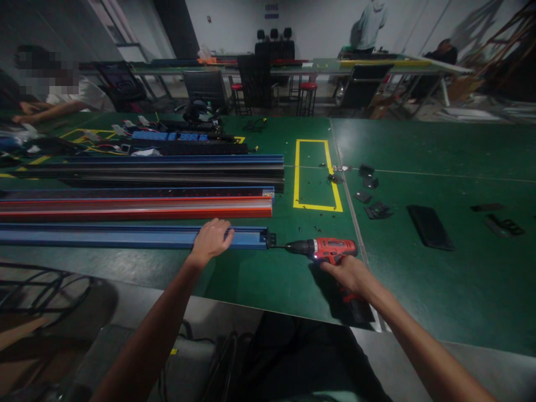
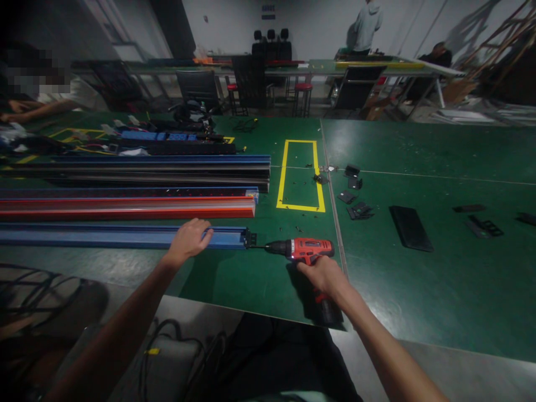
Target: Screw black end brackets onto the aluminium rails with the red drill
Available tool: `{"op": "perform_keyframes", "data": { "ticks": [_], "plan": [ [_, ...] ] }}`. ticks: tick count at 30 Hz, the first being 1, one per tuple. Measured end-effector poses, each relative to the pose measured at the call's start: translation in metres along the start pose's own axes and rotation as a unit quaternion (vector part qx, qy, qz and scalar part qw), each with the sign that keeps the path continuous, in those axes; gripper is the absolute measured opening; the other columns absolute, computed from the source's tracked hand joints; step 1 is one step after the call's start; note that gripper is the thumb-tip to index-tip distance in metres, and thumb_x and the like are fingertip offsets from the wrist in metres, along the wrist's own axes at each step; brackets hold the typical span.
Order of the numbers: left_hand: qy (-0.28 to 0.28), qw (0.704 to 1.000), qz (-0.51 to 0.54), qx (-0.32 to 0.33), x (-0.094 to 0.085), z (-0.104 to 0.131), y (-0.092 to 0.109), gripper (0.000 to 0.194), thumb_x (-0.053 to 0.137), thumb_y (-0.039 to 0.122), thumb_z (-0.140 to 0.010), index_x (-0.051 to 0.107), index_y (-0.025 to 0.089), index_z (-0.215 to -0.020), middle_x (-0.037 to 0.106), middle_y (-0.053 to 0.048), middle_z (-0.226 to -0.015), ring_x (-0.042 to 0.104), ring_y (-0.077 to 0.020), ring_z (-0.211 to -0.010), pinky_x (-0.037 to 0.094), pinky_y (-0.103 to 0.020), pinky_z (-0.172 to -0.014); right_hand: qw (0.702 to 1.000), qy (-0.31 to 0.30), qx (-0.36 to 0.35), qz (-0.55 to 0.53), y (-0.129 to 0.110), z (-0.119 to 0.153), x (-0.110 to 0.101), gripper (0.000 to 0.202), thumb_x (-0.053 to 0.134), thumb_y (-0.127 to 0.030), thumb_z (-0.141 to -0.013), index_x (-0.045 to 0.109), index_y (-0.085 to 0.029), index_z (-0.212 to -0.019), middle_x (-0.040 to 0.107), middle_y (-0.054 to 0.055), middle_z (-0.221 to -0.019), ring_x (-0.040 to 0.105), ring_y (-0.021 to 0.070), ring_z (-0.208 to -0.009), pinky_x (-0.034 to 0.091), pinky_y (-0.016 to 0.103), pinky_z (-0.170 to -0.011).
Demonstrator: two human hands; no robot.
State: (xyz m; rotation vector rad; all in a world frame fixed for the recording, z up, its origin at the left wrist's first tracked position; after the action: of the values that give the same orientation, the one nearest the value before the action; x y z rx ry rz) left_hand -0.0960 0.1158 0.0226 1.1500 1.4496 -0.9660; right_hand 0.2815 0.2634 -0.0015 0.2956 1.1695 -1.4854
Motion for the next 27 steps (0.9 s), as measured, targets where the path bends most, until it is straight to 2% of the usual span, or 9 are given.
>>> {"op": "perform_keyframes", "data": {
  "ticks": [7, 15, 27],
  "plan": [
    [-0.003, 1.000, -0.007, 0.006, 0.0007, -0.0001, 0.0008, 0.034, 0.040, 0.037, -0.103, 0.068, 0.019, -0.098, 0.073, -0.015, -0.096, 0.064, -0.0334, -0.096, 0.051, -0.046, -0.087, 1.000, -0.002, 0.005, 0.013, 0.0026, -0.0012, 0.0013, 0.033, 0.063, -0.052, -0.085, 0.068, -0.022, -0.073, 0.069, 0.007, -0.067, 0.063, 0.0219, -0.063, 0.044, 0.034, -0.060],
    [0.009, 1.000, -0.013, 0.001, 0.0000, 0.0008, -0.0007, 0.031, 0.042, 0.038, -0.102, 0.069, 0.022, -0.098, 0.073, -0.013, -0.096, 0.065, -0.0306, -0.096, 0.051, -0.043, -0.087, 1.000, -0.009, 0.009, 0.002, 0.0038, -0.0014, 0.0050, 0.032, 0.064, -0.052, -0.087, 0.066, -0.022, -0.074, 0.068, 0.005, -0.068, 0.060, 0.0190, -0.060, 0.045, 0.033, -0.059],
    [-0.004, 1.000, -0.006, 0.001, -0.0006, 0.0000, 0.0008, 0.032, 0.041, 0.037, -0.102, 0.068, 0.020, -0.097, 0.072, -0.014, -0.094, 0.064, -0.0323, -0.096, 0.050, -0.045, -0.086, 1.000, -0.008, 0.009, 0.008, 0.0025, 0.0007, 0.0018, 0.032, 0.061, -0.051, -0.087, 0.066, -0.022, -0.074, 0.069, 0.007, -0.070, 0.063, 0.0214, -0.063, 0.045, 0.034, -0.061]
  ]
}}
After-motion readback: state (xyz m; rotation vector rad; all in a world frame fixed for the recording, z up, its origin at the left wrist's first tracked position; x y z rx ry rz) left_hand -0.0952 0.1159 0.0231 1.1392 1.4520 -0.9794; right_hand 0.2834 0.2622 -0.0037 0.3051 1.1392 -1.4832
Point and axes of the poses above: each hand's wrist, its own z-axis away from the middle knuckle, its own x-axis out of the palm, y = z × x, the point moved 10 cm from there along -z, towards the middle knuckle
